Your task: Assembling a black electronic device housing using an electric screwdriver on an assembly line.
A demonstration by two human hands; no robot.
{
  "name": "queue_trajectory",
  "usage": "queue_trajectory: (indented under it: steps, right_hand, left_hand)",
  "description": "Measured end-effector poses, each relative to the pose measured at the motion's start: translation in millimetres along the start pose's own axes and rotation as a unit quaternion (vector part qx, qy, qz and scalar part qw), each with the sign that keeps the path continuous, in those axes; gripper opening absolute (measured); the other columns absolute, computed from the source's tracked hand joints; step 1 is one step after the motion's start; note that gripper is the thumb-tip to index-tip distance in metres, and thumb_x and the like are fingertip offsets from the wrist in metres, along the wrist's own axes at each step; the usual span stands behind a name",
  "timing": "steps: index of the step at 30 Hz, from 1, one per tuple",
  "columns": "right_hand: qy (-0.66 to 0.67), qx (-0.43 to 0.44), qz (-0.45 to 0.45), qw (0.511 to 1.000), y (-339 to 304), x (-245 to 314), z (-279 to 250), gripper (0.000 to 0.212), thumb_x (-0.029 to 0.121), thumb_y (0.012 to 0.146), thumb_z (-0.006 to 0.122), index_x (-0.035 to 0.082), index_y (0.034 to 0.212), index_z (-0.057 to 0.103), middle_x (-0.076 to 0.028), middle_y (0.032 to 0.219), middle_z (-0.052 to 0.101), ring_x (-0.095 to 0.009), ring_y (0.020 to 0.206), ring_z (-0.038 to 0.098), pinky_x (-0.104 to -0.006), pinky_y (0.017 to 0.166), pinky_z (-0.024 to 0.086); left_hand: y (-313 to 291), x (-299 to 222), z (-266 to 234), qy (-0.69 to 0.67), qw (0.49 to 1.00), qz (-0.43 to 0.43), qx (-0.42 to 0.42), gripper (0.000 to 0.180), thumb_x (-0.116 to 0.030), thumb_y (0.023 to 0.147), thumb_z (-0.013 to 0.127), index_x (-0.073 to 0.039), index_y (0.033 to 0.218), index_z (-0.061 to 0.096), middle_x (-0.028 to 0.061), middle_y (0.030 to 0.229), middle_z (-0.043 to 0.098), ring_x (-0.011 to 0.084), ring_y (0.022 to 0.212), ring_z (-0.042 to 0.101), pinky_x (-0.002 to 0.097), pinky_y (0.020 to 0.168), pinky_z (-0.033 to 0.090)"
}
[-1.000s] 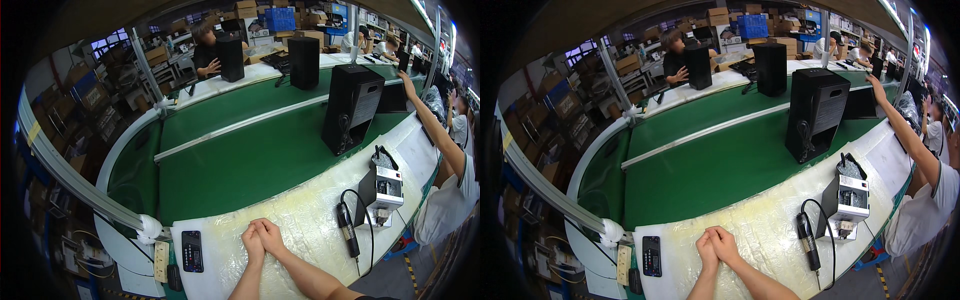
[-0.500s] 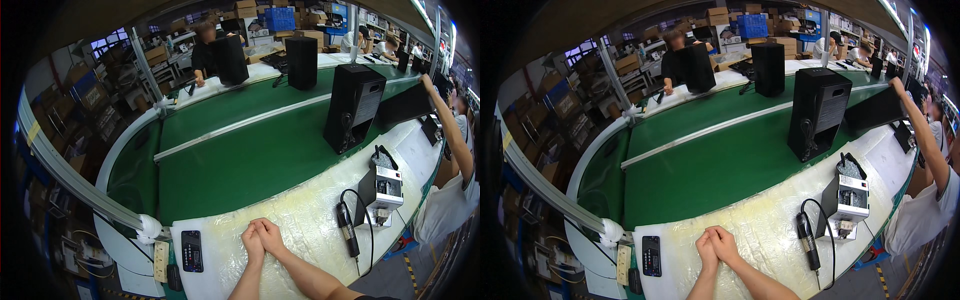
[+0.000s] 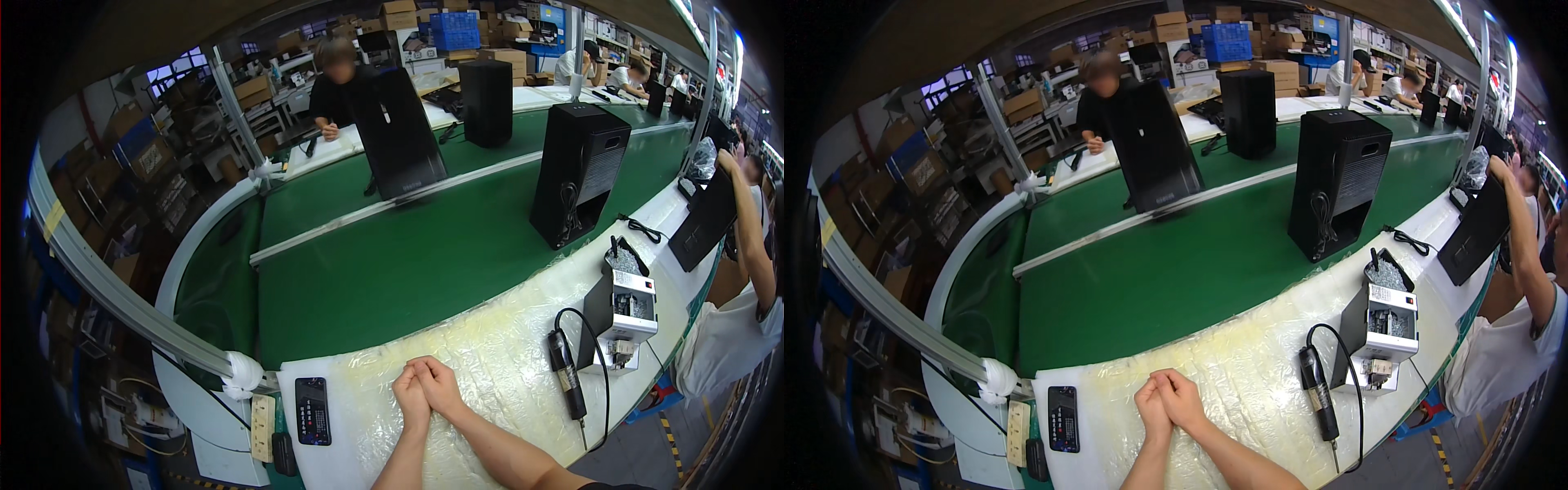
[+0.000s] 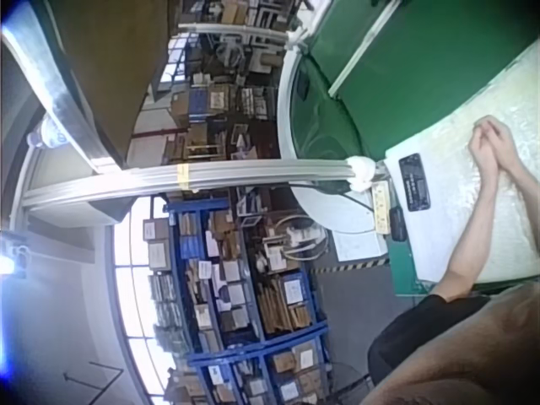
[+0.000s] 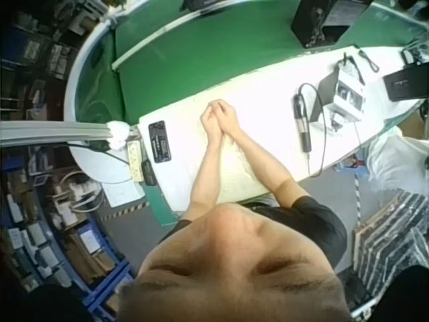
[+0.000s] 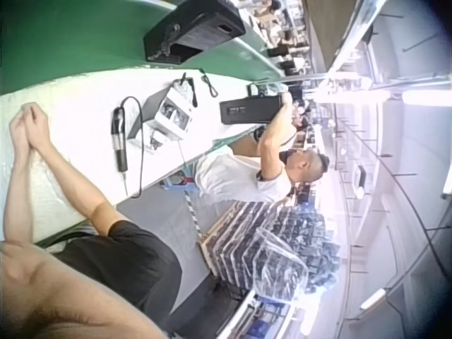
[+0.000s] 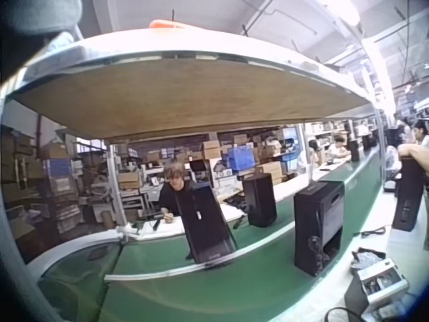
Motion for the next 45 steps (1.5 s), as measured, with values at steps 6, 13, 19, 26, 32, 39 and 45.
queue_trajectory:
  steps: [6,13,19,26,32,39,45]
  right_hand:
    - [0.003,-0.002,-0.006,1.000,-0.1,-2.2,-0.5,0.025,0.020,0.098,0.055,0.000,0.104,0.068,-0.015,0.094,0.071,-0.022,0.087,0.067,-0.0319,0.079,0.052]
    - [0.012,-0.007,-0.010,1.000,-0.1,-4.9,-1.8,0.026,0.022,0.097,0.057,0.000,0.104,0.069,-0.016,0.093,0.071,-0.023,0.086,0.068,-0.0322,0.078,0.053]
    - [0.010,-0.005,-0.008,1.000,-1.2,-0.1,-3.4,0.025,0.021,0.097,0.055,0.000,0.103,0.069,-0.015,0.096,0.071,-0.023,0.090,0.068,-0.0317,0.081,0.052]
    - [0.051,-0.096,-0.024,0.994,1.3,-2.5,-6.5,0.027,0.019,0.098,0.051,-0.001,0.111,0.064,-0.017,0.103,0.070,-0.026,0.093,0.067,-0.0327,0.084,0.052]
    - [0.139,-0.154,-0.015,0.978,12.3,-23.4,-7.9,0.031,0.019,0.099,0.050,-0.003,0.121,0.053,-0.020,0.107,0.066,-0.029,0.092,0.069,-0.0375,0.083,0.052]
    - [0.094,-0.078,-0.002,0.993,7.3,-13.7,-10.4,0.030,0.013,0.100,0.050,-0.004,0.124,0.048,-0.017,0.115,0.062,-0.022,0.090,0.069,-0.0313,0.076,0.055]
    - [0.106,-0.065,0.013,0.992,12.3,-21.1,-10.1,0.029,0.013,0.100,0.051,-0.003,0.124,0.049,-0.016,0.113,0.063,-0.021,0.088,0.069,-0.0313,0.074,0.055]
  left_hand:
    - [-0.5,2.4,-2.5,-0.002,1.000,0.010,0.010,0.014,0.000,0.091,0.055,0.003,0.081,0.065,0.0030,0.078,0.063,0.0101,0.070,0.055,0.0239,0.062,0.045]
    - [-2.5,-2.4,5.0,-0.010,1.000,0.003,-0.012,0.014,0.000,0.089,0.055,0.005,0.084,0.066,0.0025,0.079,0.063,0.0096,0.072,0.055,0.0242,0.065,0.046]
    - [-3.0,-3.1,6.3,0.016,0.999,0.025,-0.014,0.016,-0.004,0.093,0.055,0.004,0.085,0.066,0.0033,0.079,0.063,0.0108,0.070,0.056,0.0239,0.062,0.046]
    - [6.2,-5.2,11.9,0.081,0.994,0.061,0.052,0.014,-0.003,0.090,0.055,0.003,0.086,0.067,0.0065,0.077,0.065,0.0121,0.071,0.058,0.0268,0.063,0.048]
    - [83.0,-101.9,92.5,0.464,0.828,0.248,0.192,0.016,-0.002,0.082,0.048,-0.001,0.076,0.064,0.0167,0.074,0.064,0.0316,0.067,0.064,0.0404,0.065,0.050]
    - [195.6,-229.0,227.2,0.530,0.596,0.599,0.077,0.043,-0.001,0.078,0.054,0.004,0.120,0.053,0.0233,0.132,0.048,0.0401,0.126,0.045,0.0470,0.103,0.040]
    - [253.8,-258.3,276.9,0.649,0.568,0.504,0.049,0.065,-0.027,0.088,0.057,0.005,0.141,0.037,0.0218,0.148,0.039,0.0365,0.139,0.034,0.0491,0.113,0.030]
Point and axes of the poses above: each hand's wrist, its own y-axis towards the middle knuckle, its own z-axis out of the palm, x = y × z, the point moved 3 cm from there along y, towards the middle knuckle
